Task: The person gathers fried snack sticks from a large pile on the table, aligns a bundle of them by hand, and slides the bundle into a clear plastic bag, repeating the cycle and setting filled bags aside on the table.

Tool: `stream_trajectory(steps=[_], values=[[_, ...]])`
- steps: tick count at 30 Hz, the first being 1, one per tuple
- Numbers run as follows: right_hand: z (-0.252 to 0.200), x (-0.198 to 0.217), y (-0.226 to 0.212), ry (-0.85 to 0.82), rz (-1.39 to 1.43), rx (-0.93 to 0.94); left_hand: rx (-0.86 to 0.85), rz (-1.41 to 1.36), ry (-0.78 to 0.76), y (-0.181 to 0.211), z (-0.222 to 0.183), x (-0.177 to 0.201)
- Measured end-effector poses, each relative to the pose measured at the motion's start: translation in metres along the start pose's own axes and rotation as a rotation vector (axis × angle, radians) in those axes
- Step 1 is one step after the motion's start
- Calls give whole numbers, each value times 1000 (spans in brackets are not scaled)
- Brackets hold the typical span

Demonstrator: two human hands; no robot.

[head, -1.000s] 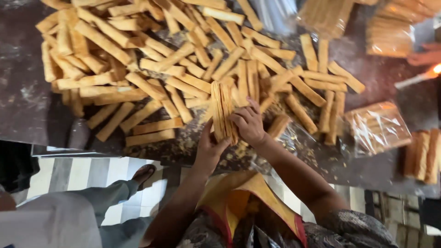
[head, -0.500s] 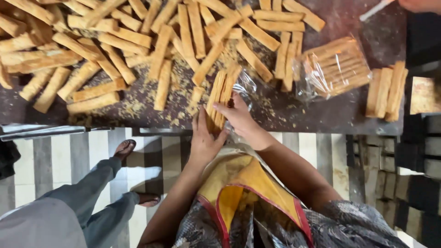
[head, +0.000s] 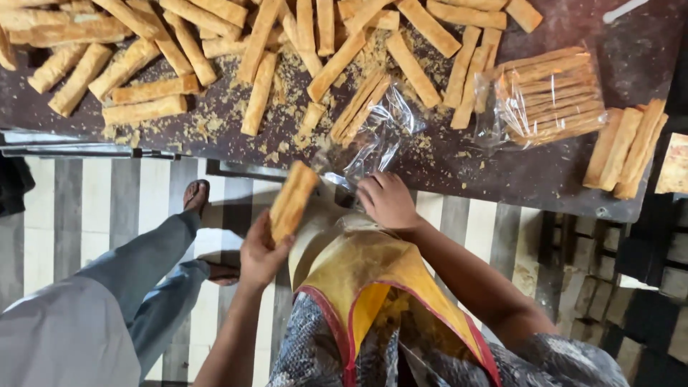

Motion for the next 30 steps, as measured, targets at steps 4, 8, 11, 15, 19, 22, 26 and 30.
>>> stream_trajectory(steps=[4,8,11,15,19,22,26,30], values=[[0,-5,1,9,47,-3,105,-185,-173,-27,-5,-40],[5,7,-5,23,62,-17,-262,277,-353,-5,67,-108],[-5,-1,3,0,20,-47,-646,525,-419,-65,114,-168],[-11,2,13,-17,-49,23,-801,549,-398,-72,159,-243],[-1,24,14,-58,16,35,-726,441,-435,-55,166,-257],[21,43,13,-148,161,-225,-857,526,-501,-69,153,-269],[58,1,71,-56,1,-237,-983,772,-445,-85,163,-233],[71,-34,91,-83,-216,-178,-948,752,-463,-95,155,-205]])
Point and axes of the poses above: each hand's wrist, its own z-axis towards the middle knuckle, its own x-axis out of the back of the hand, y = z × x, the point moved 4 cm from there along z, towards the middle knuckle, and after that the axes turned 14 degrees about -x, right-handed, at the moved point
